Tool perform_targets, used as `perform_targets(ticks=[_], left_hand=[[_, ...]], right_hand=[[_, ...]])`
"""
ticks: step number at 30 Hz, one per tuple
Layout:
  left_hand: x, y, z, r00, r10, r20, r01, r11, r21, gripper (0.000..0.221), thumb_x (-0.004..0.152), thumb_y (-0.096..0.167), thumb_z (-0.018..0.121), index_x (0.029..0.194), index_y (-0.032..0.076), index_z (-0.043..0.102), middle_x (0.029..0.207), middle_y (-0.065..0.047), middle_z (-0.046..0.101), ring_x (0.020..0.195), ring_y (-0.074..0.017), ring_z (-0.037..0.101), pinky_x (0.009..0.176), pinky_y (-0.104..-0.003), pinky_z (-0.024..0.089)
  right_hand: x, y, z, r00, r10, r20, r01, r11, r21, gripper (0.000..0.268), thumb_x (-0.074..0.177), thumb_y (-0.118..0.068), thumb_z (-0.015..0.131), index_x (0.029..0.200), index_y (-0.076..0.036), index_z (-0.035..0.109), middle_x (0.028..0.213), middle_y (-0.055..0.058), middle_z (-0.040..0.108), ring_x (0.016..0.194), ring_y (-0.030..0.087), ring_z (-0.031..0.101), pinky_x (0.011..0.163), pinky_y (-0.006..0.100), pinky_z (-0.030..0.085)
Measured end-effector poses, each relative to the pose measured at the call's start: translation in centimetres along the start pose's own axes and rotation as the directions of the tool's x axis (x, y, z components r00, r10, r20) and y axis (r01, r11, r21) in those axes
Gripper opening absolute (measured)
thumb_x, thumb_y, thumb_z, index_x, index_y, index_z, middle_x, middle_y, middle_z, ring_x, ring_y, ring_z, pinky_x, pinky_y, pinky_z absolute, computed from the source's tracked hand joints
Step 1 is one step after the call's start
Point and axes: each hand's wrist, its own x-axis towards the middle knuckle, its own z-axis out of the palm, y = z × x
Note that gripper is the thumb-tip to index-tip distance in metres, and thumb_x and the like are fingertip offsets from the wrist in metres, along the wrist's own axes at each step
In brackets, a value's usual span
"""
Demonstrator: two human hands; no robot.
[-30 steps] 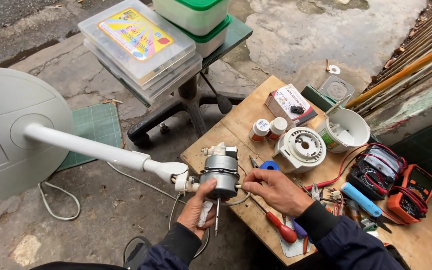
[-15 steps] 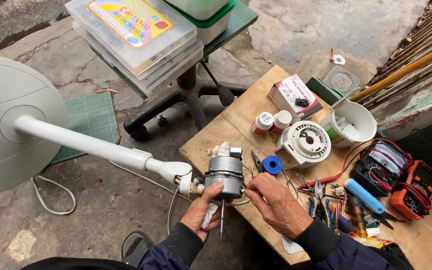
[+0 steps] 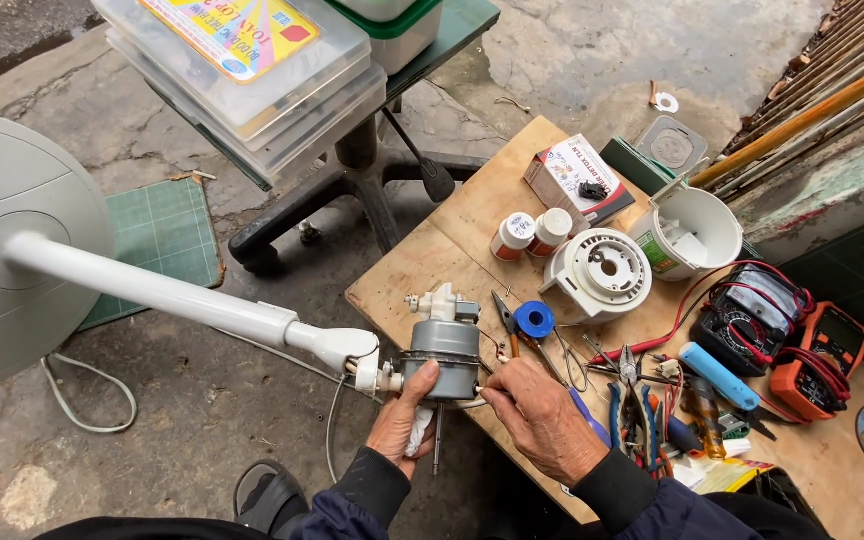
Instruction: The person is disassembling a fan motor assembly using a screwdriver to inspect the internal components.
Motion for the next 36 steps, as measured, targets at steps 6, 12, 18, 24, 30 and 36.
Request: perform_targets(ticks=[6,12,18,24,30,36], left_hand=[[1.4,-1.1,-0.8,1.000,0.001,0.015,0.000,1.000,-0.017,0.046,0.084,0.050,0.090,0.089,0.011,0.065,0.048,0.001,0.034,0.036,-0.0089,0.025,0.037,-0.027,0.012],[1.3,-1.3,-1.0,0.999,-0.007,0.039,0.009,1.000,-0.027,0.044,0.084,0.046,0.090,0.101,0.011,0.069,0.053,0.001,0.038,0.036,-0.0074,0.025,0.035,-0.025,0.013],[1.6,-1.2,-1.0,0.999,-0.004,0.052,0.007,0.999,-0.046,0.046,0.084,0.043,0.090,0.109,0.009,0.070,0.062,-0.002,0.050,0.036,-0.0070,0.027,0.033,-0.024,0.015],[2.4,-2.2,-1.7,0.997,0.019,0.077,-0.015,0.999,-0.048,0.048,0.084,0.041,0.089,0.113,0.008,0.071,0.070,-0.003,0.058,0.037,-0.0066,0.028,0.032,-0.023,0.016],[2.7,-2.4,-1.8,0.996,0.029,0.081,-0.023,0.997,-0.070,0.047,0.084,0.039,0.089,0.114,0.008,0.070,0.071,-0.002,0.057,0.037,-0.0061,0.029,0.033,-0.023,0.014],[2.7,-2.7,-1.8,0.999,0.030,0.028,-0.028,0.997,-0.074,0.043,0.082,0.039,0.091,0.108,0.009,0.073,0.056,0.004,0.037,0.039,-0.0056,0.023,0.036,-0.025,0.011]], right_hand=[[0.0,0.2,0.3,0.997,-0.071,-0.018,0.071,0.997,-0.024,0.013,0.112,-0.013,0.060,0.100,-0.010,0.060,0.093,0.007,0.061,0.084,0.024,0.056,0.074,0.039,0.048],[-0.5,1.2,1.1,0.998,-0.057,0.008,0.058,0.998,-0.036,0.015,0.114,-0.016,0.059,0.101,-0.010,0.060,0.093,0.008,0.060,0.083,0.026,0.056,0.074,0.042,0.047],[-0.4,1.1,1.4,0.994,-0.104,-0.035,0.102,0.994,-0.040,0.015,0.113,-0.014,0.060,0.099,-0.008,0.059,0.091,0.009,0.060,0.082,0.027,0.055,0.073,0.041,0.045],[-0.7,1.1,1.7,0.991,-0.127,-0.049,0.125,0.991,-0.036,0.013,0.112,-0.012,0.061,0.099,-0.008,0.061,0.089,0.008,0.060,0.081,0.025,0.054,0.075,0.039,0.046],[-0.7,1.0,1.9,0.992,-0.111,-0.059,0.110,0.994,-0.027,0.017,0.112,-0.012,0.061,0.096,-0.008,0.058,0.087,0.008,0.057,0.080,0.025,0.052,0.074,0.040,0.044],[-0.8,1.4,-0.1,0.995,0.010,0.099,-0.006,0.999,-0.036,0.014,0.112,-0.026,0.062,0.110,-0.013,0.067,0.095,0.005,0.067,0.089,0.025,0.062,0.084,0.041,0.048]])
